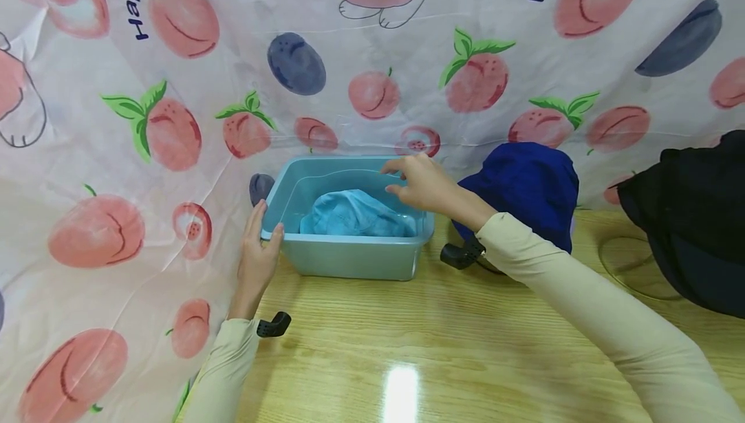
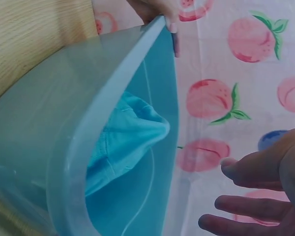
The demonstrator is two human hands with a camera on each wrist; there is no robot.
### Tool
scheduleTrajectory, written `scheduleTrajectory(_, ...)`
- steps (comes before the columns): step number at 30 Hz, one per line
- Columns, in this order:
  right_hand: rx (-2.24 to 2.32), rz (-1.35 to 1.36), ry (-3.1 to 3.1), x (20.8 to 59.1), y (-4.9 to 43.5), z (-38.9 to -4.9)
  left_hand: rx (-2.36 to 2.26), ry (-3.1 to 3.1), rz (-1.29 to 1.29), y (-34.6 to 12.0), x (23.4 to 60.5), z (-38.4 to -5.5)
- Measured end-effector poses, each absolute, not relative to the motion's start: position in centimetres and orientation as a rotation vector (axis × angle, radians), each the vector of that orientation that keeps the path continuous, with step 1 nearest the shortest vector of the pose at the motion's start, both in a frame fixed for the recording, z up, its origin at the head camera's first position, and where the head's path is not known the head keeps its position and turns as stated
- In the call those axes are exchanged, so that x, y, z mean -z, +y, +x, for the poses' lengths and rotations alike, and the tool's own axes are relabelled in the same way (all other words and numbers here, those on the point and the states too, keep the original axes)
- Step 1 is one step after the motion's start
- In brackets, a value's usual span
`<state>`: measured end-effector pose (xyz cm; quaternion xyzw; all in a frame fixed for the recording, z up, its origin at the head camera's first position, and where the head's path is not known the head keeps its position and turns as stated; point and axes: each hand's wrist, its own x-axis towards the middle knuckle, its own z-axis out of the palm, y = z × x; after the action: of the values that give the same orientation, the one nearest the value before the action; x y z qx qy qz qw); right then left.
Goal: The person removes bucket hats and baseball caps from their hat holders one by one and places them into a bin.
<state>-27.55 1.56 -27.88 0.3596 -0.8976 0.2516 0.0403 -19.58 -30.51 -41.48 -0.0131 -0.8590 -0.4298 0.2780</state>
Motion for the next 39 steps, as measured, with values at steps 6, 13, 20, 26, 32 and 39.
scheduleTrajectory(6, -0.789, 1.1, -2.729, 27.1, 2.7, -27.3, 1.161, -2.316, -0.003, -30.5, 41.4, -19.2)
scheduleTrajectory(13, -0.784, 1.075, -2.703, 26.7, 3.9, -27.1, 1.166, -2.307, 0.0, -30.7, 41.3, -19.2)
scheduleTrajectory(20, -0.74, 1.046, -2.696, 26.8, 5.1, -27.0, 1.184, -2.288, -0.035, -30.6, 41.3, -19.2)
scheduleTrajectory(26, -0.736, 0.998, -2.733, 26.5, 6.2, -26.7, 1.197, -2.277, -0.043, -30.3, 41.3, -19.3)
scheduleTrajectory(32, -0.693, 0.995, -2.706, 26.4, 7.3, -26.7, 1.203, -2.279, -0.049, -30.2, 41.3, -19.3)
scheduleTrajectory(39, -0.656, 0.965, -2.703, 25.9, 8.4, -26.5, 1.186, -2.278, -0.035, -30.2, 41.5, -19.2)
